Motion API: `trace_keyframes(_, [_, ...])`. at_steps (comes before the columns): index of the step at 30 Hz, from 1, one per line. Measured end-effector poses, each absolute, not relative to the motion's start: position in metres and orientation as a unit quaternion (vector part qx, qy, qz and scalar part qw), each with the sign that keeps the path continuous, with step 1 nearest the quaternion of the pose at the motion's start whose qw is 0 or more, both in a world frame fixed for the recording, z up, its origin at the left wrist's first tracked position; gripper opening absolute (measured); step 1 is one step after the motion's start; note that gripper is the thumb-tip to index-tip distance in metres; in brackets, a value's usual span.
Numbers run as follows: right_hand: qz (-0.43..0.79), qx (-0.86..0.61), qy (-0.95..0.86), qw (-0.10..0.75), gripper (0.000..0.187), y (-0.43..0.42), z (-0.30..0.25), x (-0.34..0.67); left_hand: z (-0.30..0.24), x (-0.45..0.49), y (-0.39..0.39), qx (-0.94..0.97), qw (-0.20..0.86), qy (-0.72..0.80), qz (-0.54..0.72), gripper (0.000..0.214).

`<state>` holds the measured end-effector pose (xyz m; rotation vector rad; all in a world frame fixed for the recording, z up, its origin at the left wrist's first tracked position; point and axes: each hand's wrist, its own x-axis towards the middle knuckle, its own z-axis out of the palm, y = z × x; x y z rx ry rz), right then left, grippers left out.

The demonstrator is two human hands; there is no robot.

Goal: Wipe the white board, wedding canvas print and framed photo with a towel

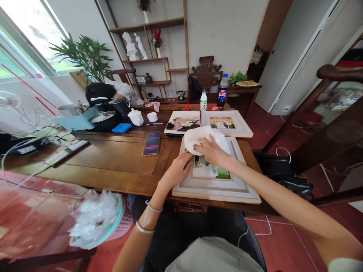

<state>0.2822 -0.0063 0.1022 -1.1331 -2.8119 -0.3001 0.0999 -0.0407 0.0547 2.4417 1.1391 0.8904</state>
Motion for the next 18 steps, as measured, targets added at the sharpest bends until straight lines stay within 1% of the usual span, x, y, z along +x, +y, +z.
trace_keyframes(3, [-0.112,-0.39,-0.913,0.041,0.05,-0.009,0.106,0.304,0.051,0.098,-0.039,0.848,0.154,0.406,0.303,0.041])
trace_keyframes(7, [-0.144,-0.437,-0.888,0.007,0.053,-0.015,0.11,0.344,0.049,0.098,-0.038,0.847,0.156,0.413,0.295,0.043])
trace_keyframes(11, [-0.173,-0.456,-0.873,-0.008,0.05,-0.027,0.113,0.369,0.051,0.098,-0.04,0.847,0.152,0.41,0.301,0.043])
trace_keyframes(16, [-0.16,-0.441,-0.882,-0.048,0.039,-0.081,0.123,0.352,0.051,0.099,-0.04,0.843,0.155,0.415,0.304,0.044])
trace_keyframes(18, [-0.139,-0.424,-0.893,-0.054,0.041,-0.114,0.129,0.338,0.05,0.099,-0.04,0.844,0.154,0.415,0.302,0.044])
